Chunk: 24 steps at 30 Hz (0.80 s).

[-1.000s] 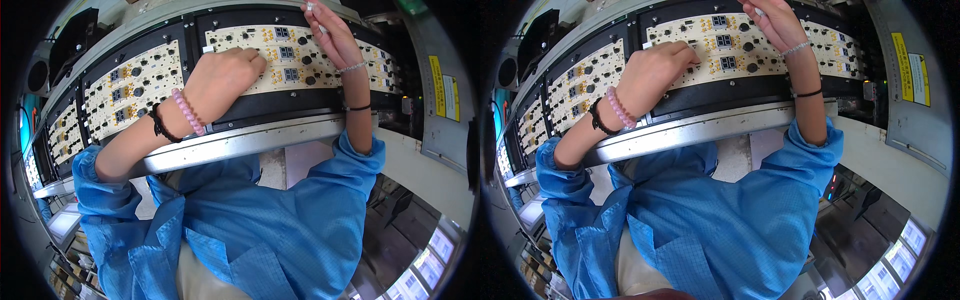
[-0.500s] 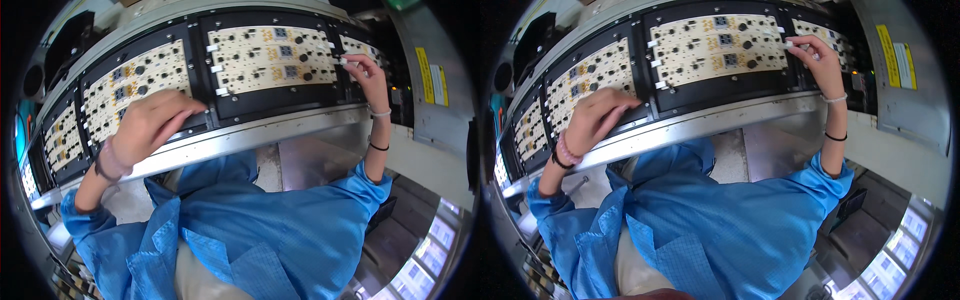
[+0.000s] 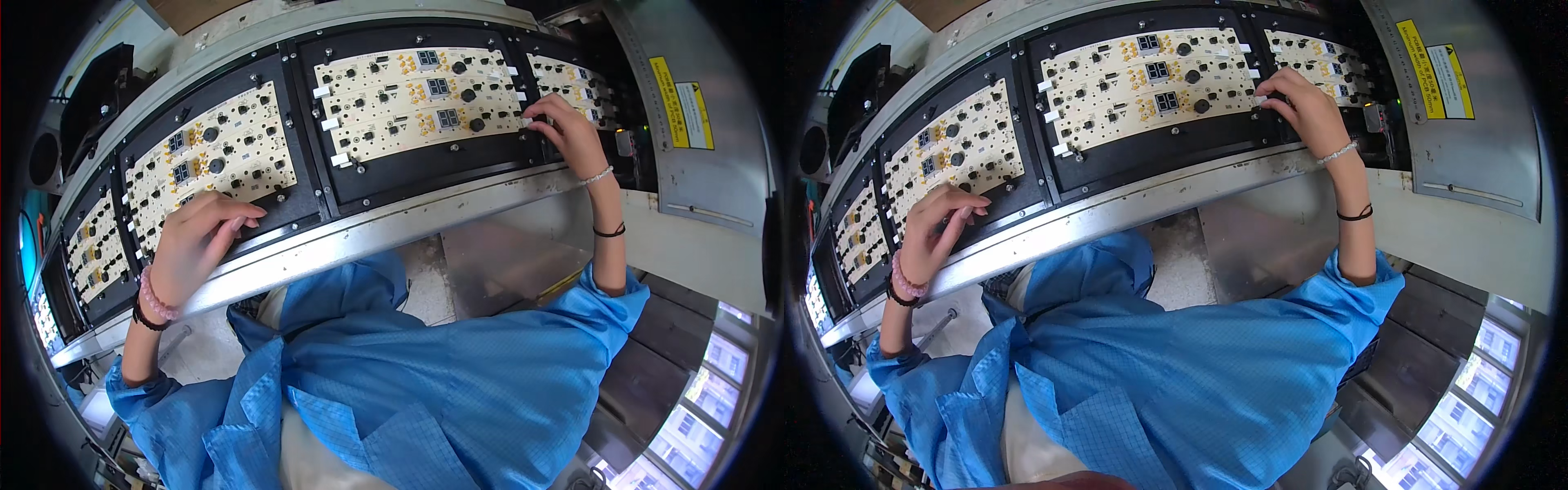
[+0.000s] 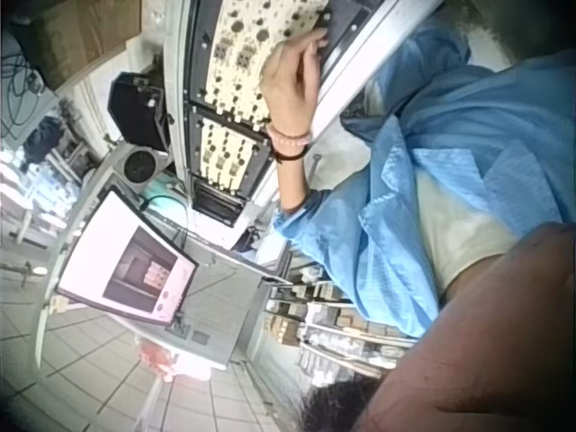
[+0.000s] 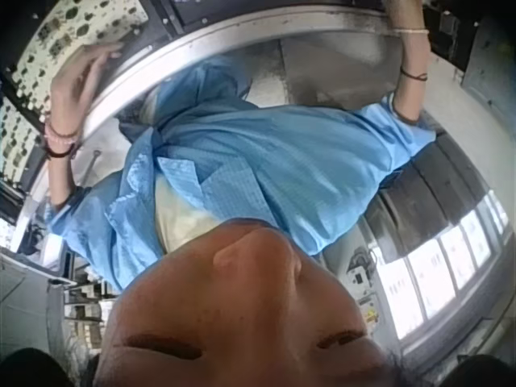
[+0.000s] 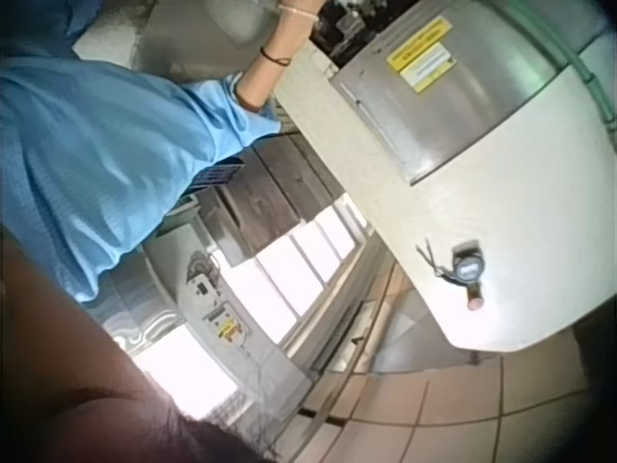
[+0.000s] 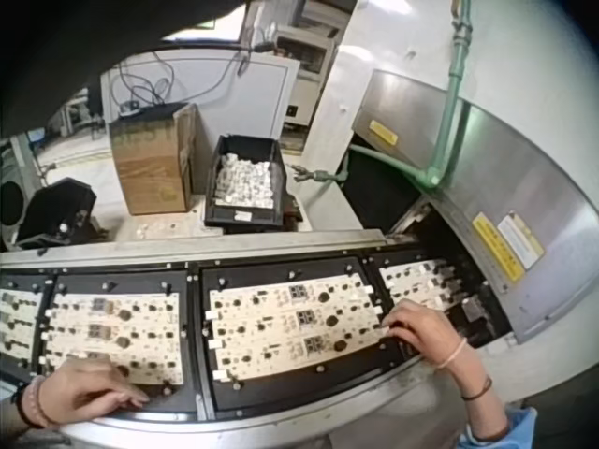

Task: Assembling electronic components onto printed circuit boards on an assembly line.

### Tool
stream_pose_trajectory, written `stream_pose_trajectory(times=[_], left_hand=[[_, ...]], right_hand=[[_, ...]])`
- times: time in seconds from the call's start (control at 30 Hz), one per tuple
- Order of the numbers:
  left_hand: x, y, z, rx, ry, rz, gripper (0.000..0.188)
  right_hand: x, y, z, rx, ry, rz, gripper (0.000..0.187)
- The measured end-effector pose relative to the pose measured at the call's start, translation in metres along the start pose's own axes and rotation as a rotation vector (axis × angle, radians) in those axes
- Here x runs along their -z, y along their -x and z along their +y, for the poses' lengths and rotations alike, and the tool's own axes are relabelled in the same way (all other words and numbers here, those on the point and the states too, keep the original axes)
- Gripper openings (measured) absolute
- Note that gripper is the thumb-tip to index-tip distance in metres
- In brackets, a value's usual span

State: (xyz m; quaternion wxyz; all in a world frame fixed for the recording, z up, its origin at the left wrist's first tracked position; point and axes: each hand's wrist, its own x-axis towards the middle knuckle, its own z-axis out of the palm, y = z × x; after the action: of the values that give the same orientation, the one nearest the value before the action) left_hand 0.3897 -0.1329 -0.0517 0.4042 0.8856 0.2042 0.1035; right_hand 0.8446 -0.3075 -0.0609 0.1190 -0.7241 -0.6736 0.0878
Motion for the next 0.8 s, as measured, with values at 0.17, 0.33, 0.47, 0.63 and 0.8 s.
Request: stream_pose_trajectory(times=[0.17, 0.33, 0.47, 0.63, 0.8], left_hand=[[-0.003, 0.003, -0.008, -0.059, -0.043, -0.010, 0.020], [-0.003, 0.009, -0.014, -0.084, -0.018, -0.022, 0.019], [0.004, 0.018, -0.014, -0.153, -0.006, -0.014, 0.018], [0.022, 0.047, -0.014, -0.188, -0.039, 0.036, 0.017], [0.046, 0.086, -0.029, -0.005, -0.040, 0.099, 0.017]], right_hand=[[0.002, -0.003, -0.001, -0.014, -0.005, -0.020, 0.014], [0.004, -0.012, 0.004, 0.030, -0.103, -0.113, 0.013], [-0.001, -0.012, -0.001, 0.065, -0.113, -0.123, 0.013], [0.025, -0.040, -0.019, -0.167, 0.082, -0.235, 0.012], [-0.004, -0.071, -0.042, 0.070, 0.202, -0.005, 0.020]])
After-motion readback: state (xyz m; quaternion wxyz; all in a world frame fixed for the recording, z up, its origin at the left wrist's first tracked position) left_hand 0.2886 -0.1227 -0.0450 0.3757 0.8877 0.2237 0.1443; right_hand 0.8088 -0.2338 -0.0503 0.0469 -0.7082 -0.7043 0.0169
